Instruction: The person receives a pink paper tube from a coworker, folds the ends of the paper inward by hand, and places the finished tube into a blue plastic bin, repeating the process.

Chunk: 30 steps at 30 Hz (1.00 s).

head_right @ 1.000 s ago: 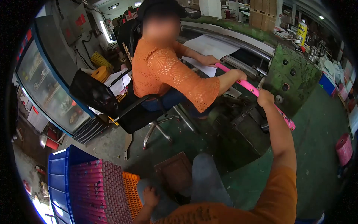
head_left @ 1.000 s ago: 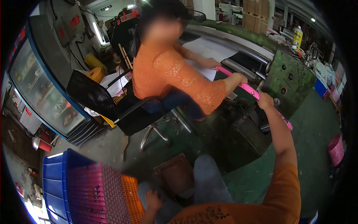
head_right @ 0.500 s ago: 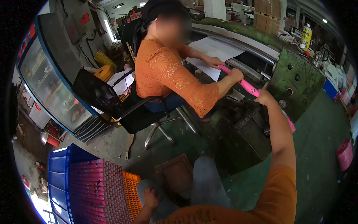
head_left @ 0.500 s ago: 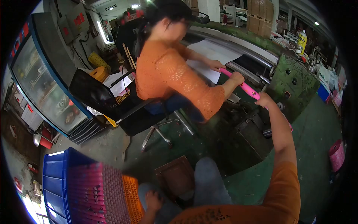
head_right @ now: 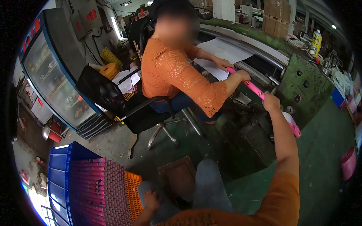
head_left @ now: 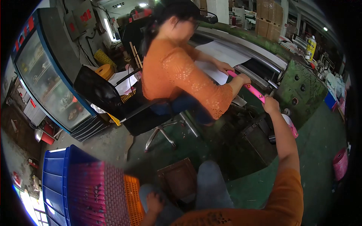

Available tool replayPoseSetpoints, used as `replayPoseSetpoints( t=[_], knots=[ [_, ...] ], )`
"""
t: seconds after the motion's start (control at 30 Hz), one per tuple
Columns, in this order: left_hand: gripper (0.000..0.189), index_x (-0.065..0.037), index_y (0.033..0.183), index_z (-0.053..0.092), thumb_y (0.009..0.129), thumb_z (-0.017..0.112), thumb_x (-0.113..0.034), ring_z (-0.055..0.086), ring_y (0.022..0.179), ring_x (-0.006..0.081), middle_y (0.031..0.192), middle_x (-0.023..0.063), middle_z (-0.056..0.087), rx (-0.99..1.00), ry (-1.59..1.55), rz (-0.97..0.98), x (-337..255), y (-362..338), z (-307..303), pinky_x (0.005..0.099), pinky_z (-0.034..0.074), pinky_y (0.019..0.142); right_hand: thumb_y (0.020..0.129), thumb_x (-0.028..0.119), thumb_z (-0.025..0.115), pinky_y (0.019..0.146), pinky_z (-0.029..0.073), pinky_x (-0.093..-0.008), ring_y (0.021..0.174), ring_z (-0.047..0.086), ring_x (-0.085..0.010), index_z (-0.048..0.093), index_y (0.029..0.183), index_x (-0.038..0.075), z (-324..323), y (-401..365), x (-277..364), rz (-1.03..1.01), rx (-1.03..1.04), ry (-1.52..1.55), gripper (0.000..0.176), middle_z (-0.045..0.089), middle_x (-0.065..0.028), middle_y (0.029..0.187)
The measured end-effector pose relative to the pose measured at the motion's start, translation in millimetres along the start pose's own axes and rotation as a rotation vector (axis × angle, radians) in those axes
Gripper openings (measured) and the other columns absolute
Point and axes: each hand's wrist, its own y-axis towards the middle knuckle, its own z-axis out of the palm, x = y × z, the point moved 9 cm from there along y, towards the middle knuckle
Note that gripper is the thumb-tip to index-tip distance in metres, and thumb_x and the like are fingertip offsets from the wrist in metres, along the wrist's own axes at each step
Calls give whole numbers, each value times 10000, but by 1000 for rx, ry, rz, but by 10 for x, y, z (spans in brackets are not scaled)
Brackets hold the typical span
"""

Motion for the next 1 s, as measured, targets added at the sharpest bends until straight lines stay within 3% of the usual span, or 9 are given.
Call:
replayPoseSetpoints(
  t=[0.27, 0.6, 0.73, 0.83, 0.9, 0.93, 1.0],
  knots=[
    [373, -68, 970, 628, 716, 650, -340, 448, 1137, 324, 1096, 150, 539, 54, 12, -38, -17, 50, -15, 465, 333, 988, 775, 93, 573, 666, 528, -438, 791, 658, -332, 542, 1023, 71, 74, 103, -44, 19, -150, -151, 251, 667, -154, 835],
    [355, -72, 951, 633, 700, 646, -323, 444, 1146, 322, 1095, 143, 543, 5, -31, -4, -27, 33, -20, 469, 333, 983, 836, 112, 505, 613, 530, -426, 747, 671, -309, 535, 1024, 96, 20, -114, -96, 2, -217, -260, 191, 667, -135, 837],
    [347, -78, 919, 638, 666, 678, -312, 478, 1074, 327, 1027, 140, 560, -71, 16, 41, 19, -16, 15, 468, 353, 948, 833, 101, 493, 603, 535, -410, 781, 675, -292, 545, 1014, 104, -54, -279, -75, 48, -198, -292, 188, 663, -133, 885],
    [336, -91, 893, 640, 641, 703, -304, 505, 1004, 332, 971, 140, 565, -120, 39, 151, 43, 17, 104, 463, 370, 915, 778, 86, 547, 649, 518, -456, 814, 659, -328, 522, 1053, 102, -152, -555, -425, 79, -230, -262, 277, 652, -138, 881],
    [339, -93, 890, 638, 635, 708, -305, 508, 990, 335, 965, 144, 564, -131, 13, 134, 91, 34, 103, 464, 372, 912, 748, 244, 649, 696, 501, -466, 830, 655, -303, 593, 1023, 121, -289, -730, -426, -34, -122, -394, 306, 655, -139, 915],
    [340, -93, 888, 638, 631, 712, -301, 509, 981, 337, 966, 145, 563, -133, 16, 120, 85, 34, 93, 468, 373, 909, 748, 244, 649, 696, 501, -466, 830, 655, -303, 593, 1023, 121, -425, -803, -514, -28, -119, -396, 306, 655, -139, 915],
    [340, -93, 887, 637, 627, 715, -298, 510, 971, 340, 968, 147, 563, -138, 17, 94, 78, 11, 77, 472, 375, 907, 615, 417, 757, 721, 481, -464, 836, 641, -311, 631, 993, 97, -599, -915, -816, 6, -8, -145, 511, 656, -140, 887]
  ],
)
